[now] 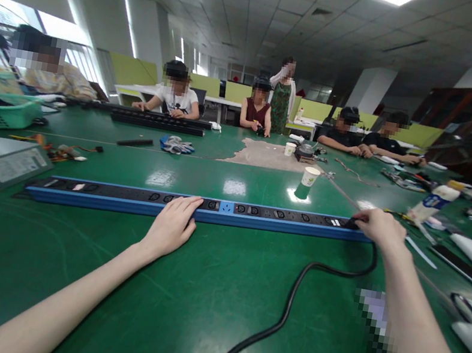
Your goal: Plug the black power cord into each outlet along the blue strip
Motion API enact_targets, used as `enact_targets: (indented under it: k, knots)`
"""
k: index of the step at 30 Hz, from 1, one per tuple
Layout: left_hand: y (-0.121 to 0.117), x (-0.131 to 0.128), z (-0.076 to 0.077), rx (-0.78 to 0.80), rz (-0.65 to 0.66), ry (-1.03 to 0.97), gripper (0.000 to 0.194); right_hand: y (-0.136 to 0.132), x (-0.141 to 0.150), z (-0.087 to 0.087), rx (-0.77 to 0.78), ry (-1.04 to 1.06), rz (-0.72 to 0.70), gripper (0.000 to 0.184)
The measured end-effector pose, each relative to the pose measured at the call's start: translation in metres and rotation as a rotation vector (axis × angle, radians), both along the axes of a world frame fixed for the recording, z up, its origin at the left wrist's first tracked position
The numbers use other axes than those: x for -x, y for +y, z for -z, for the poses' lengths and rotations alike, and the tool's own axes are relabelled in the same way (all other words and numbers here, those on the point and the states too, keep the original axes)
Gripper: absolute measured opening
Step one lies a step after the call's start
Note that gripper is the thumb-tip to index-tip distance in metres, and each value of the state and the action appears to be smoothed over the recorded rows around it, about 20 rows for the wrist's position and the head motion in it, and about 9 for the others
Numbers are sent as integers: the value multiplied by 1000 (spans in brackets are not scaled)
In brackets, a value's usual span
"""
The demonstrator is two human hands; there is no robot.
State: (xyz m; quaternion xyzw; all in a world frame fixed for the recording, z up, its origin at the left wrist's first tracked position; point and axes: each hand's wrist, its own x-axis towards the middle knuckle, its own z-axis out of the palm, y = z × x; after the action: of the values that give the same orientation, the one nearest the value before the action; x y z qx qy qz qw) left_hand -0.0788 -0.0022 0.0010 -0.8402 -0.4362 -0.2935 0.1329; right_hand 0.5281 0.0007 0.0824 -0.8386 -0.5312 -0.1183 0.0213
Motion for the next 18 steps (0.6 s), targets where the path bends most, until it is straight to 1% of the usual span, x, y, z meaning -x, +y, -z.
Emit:
enact_targets:
  k: [6,13,15,18]
  knots:
    - [2,0,2,-6,-5,-2,58,1,-8,1,-7,8,-22,35]
    - [3,0,2,3,-4,1,58,1,-29,0,-25,145,-54,40]
    - [3,0,3,5,-3,0,58,1,-29,1,-36,141,-43,39]
    - [3,0,3,7,-4,3,57,-1,-21,-2,-33,119,-28,37]
